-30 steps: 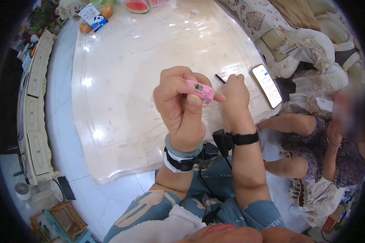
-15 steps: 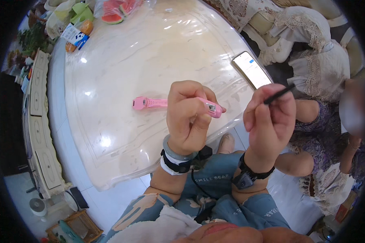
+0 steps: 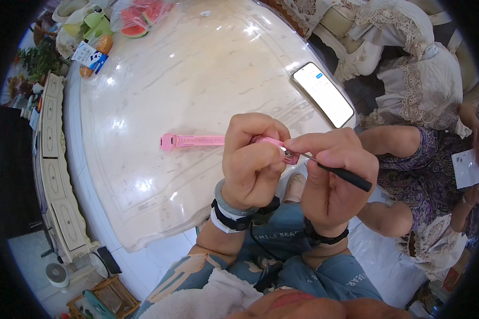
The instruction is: The person uses a small screwdriver to remove and reinsert screws on the back cover of a pink smartwatch.
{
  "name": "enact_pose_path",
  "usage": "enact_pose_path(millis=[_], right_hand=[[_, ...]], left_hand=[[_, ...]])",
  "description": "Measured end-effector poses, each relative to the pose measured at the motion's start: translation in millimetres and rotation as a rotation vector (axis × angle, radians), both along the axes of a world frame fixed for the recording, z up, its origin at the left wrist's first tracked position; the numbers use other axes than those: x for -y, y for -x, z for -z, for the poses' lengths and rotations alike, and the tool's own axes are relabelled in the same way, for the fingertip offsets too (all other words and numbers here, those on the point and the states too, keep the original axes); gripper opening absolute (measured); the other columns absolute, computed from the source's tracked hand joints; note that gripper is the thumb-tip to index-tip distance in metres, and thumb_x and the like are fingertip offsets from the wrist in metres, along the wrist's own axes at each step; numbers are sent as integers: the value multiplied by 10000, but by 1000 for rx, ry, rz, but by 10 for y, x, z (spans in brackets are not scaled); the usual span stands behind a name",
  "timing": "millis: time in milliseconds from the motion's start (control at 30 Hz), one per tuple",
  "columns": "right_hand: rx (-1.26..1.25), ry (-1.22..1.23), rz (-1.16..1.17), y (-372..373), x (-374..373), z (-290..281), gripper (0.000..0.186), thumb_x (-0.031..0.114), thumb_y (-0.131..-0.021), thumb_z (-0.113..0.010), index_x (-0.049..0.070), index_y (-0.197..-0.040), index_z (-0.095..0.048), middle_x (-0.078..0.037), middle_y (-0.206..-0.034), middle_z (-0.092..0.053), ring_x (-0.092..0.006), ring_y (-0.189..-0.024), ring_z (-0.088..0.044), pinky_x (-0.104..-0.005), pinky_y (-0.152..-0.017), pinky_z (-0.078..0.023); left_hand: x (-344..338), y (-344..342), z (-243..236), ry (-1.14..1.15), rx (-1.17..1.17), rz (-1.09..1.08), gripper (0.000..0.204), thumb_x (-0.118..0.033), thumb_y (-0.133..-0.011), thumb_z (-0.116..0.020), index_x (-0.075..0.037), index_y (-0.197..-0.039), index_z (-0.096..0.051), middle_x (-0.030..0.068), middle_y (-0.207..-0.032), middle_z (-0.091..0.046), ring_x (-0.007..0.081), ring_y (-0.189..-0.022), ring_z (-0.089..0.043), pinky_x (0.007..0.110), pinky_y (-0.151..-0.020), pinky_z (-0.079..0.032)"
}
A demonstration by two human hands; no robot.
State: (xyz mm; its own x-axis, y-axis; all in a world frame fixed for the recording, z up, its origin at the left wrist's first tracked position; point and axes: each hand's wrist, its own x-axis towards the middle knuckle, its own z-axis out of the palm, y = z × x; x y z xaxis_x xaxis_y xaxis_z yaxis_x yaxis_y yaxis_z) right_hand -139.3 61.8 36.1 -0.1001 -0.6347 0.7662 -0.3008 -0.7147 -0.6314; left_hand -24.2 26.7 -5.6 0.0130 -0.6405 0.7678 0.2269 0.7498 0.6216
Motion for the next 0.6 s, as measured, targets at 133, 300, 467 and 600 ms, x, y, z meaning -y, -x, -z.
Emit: enact_pose_path(millis=[133, 300, 467, 600], right_hand=[[2, 26, 59, 20, 5, 8, 294, -73, -721, -646, 73, -947, -529, -106, -884, -682, -225, -656, -591, -297, -605, -455], [-182, -30, 53, 41, -21, -102, 316, -53, -649, -665, 98, -909, -567, -88, -903, -681, -234, -638, -587, -300, -583, -443], [-152, -21, 36, -24, -24, -67, 301, -44, -655, -666, 90, -907, -571, -90, -917, -680, -248, -643, -580, -304, -592, -442], [-100, -35, 37, -39, -1, -45, 272, -57, -693, -644, 72, -915, -556, -107, -896, -668, -247, -647, -573, -299, -593, -443]], left_hand=[[14, 50, -7, 21, 7, 40, 76, -115, -920, -539, -54, -915, -495, 149, -963, -453, 195, -736, -541, 271, -584, -450], [7, -5, -32, 35, 53, 34, 105, -151, -948, -509, -53, -954, -475, 149, -968, -437, 188, -734, -546, 270, -593, -487], [-19, -20, -37, -19, -5, 46, 121, -170, -953, -500, -51, -950, -477, 148, -968, -434, 189, -746, -552, 273, -597, -492], [-28, -22, -42, -70, -28, 82, 129, -178, -950, -508, -51, -959, -484, 144, -969, -434, 192, -751, -551, 286, -627, -495]])
